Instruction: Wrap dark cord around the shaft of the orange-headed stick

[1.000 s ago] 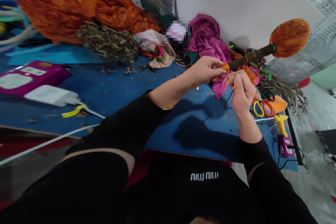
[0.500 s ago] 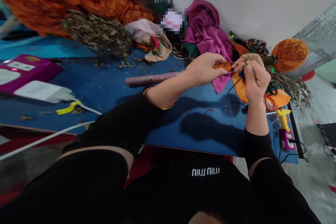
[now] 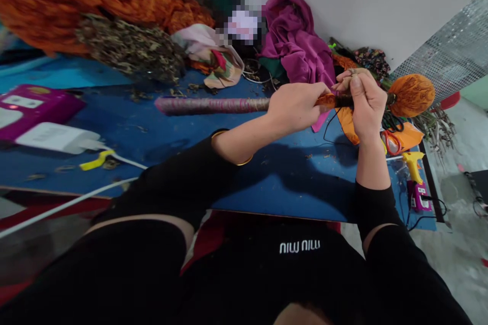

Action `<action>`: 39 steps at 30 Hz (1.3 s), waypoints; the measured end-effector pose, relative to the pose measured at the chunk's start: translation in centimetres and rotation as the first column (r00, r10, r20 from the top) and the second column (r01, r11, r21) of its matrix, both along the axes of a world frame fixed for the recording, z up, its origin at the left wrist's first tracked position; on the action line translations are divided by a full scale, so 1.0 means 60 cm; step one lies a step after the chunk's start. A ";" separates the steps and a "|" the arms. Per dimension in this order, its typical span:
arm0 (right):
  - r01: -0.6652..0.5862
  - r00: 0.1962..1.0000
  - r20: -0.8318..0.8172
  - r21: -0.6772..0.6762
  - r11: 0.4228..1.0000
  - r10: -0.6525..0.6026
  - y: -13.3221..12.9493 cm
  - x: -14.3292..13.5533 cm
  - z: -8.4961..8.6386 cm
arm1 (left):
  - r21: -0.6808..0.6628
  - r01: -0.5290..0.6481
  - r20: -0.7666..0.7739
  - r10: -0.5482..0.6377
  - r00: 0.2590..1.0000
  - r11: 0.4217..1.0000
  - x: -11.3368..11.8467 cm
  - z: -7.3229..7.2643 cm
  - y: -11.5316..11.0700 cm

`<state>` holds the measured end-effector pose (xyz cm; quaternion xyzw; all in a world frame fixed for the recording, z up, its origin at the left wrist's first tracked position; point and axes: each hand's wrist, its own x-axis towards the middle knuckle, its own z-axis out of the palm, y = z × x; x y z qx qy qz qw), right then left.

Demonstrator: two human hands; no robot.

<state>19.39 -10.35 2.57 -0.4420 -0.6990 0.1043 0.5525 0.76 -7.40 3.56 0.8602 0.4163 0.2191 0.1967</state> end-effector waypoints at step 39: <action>-0.082 0.931 -0.365 -0.210 0.974 0.000 -0.017 0.012 0.034 | 0.401 0.065 -0.103 -0.026 0.994 0.914 -0.004 -0.025 -0.005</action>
